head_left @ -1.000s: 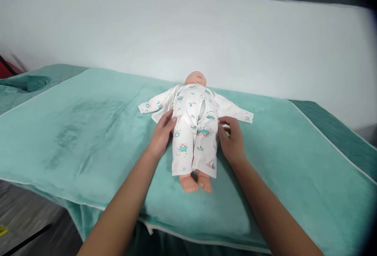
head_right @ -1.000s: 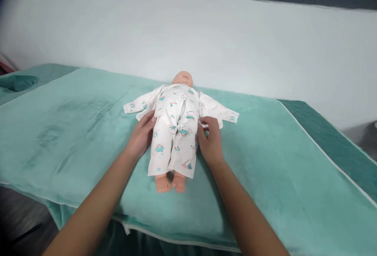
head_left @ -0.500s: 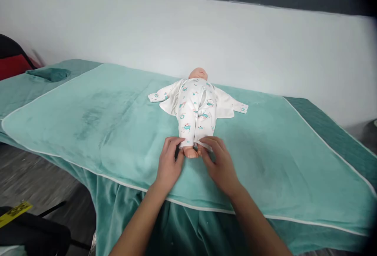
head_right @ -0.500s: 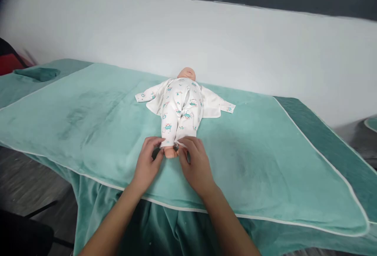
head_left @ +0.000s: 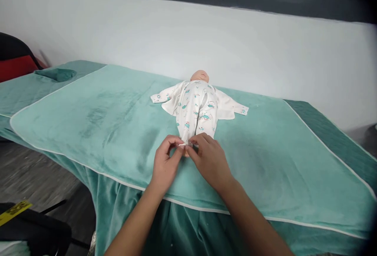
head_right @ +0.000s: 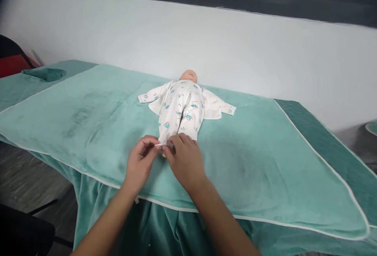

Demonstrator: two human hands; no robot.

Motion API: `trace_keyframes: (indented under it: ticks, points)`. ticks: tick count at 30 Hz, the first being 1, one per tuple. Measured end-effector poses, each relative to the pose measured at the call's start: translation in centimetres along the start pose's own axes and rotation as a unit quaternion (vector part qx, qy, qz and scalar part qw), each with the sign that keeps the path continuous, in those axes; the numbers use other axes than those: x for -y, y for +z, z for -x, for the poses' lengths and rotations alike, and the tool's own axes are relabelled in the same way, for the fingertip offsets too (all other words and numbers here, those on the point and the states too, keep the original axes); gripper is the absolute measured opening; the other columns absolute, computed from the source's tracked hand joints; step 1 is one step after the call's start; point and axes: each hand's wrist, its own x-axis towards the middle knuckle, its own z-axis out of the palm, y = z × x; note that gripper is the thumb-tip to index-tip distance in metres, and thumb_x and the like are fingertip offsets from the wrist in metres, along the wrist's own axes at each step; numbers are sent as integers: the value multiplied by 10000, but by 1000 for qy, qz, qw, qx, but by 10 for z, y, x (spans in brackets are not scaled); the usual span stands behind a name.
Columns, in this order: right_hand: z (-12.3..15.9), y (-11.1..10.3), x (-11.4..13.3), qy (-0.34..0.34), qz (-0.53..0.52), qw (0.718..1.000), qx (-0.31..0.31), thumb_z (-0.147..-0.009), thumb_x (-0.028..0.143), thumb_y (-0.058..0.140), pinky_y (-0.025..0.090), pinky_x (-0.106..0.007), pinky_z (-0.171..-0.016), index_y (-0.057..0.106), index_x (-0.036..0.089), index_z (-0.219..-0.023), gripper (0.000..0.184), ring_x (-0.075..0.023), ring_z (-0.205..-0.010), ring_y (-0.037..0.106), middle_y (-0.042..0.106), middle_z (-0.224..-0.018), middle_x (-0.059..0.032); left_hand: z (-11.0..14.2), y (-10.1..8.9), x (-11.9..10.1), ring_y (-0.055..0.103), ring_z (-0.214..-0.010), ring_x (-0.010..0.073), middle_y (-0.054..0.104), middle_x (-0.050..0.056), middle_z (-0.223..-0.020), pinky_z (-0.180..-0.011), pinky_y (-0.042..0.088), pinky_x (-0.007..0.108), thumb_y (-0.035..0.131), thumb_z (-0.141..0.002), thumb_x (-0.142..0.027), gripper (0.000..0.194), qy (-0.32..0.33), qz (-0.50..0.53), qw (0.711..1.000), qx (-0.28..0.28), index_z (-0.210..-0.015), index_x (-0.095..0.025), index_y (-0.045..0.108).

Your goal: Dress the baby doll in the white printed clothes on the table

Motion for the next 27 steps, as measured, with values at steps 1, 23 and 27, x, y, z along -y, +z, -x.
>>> trace_keyframes:
  ticks: [1,23,27]
  points:
    - [0,2,0,-2,4,1000,-3,-940,267,616,392,-344,-800,607,227,-934,42,-212,-933,604,660,-950,-21,2,0,2,587,-792,121,609,-17,-855,-770,462,242,617,-921,-262,53,-5,6,1000,-2,-902,-213,617]
    - [48,3,-54,-29,-23,997,-69,-911,157,623,456,-444,-1031,474,268,-1356,482,-257,-1231,509,538,-1329,-97,21,4,34,410,-1367,299,363,135,-1458,-1108,434,503,675,-881,-223,584,193,-383,901,58,-1419,-287,458]
    - [41,14,-66,36,-39,995,-82,-882,114,611,487,-429,-954,526,234,-1266,411,-256,-1141,550,568,-1236,-94,10,9,37,362,-1407,324,368,129,-1490,-1107,413,541,608,-902,-141,372,238,-420,873,67,-1253,-258,578]
